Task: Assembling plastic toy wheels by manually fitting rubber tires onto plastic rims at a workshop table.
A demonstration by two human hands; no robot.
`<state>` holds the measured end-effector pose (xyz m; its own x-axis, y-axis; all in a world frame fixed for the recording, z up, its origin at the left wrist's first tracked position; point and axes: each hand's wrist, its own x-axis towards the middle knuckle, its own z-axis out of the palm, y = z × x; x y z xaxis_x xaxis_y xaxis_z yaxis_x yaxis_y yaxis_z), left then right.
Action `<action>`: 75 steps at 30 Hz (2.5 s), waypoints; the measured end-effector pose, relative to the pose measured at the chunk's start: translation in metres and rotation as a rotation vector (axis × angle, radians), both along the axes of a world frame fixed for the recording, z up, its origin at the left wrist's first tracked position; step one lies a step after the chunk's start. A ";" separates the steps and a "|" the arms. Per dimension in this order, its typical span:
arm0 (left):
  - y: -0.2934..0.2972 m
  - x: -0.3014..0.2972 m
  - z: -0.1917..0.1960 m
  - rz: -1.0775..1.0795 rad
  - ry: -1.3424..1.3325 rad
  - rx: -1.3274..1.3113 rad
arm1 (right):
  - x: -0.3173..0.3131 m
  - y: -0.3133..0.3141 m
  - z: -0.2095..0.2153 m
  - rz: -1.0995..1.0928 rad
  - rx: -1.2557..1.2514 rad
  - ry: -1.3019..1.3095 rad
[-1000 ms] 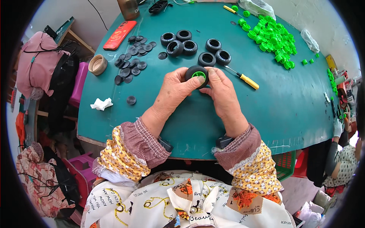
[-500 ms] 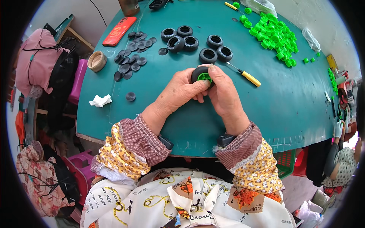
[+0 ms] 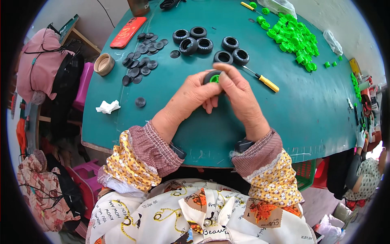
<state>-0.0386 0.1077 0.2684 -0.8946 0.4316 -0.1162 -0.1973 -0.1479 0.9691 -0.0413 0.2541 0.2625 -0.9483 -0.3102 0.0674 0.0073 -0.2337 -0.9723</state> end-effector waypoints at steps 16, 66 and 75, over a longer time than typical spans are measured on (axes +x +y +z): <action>-0.001 -0.008 -0.017 0.161 -0.369 0.606 | 0.004 -0.004 -0.001 -0.037 0.576 0.618; -0.006 -0.007 -0.025 0.003 -0.285 0.366 | 0.016 0.029 0.001 -0.139 -0.711 -0.295; 0.005 0.003 -0.010 -0.039 0.164 -0.102 | 0.071 0.060 0.004 -0.056 -0.666 -0.342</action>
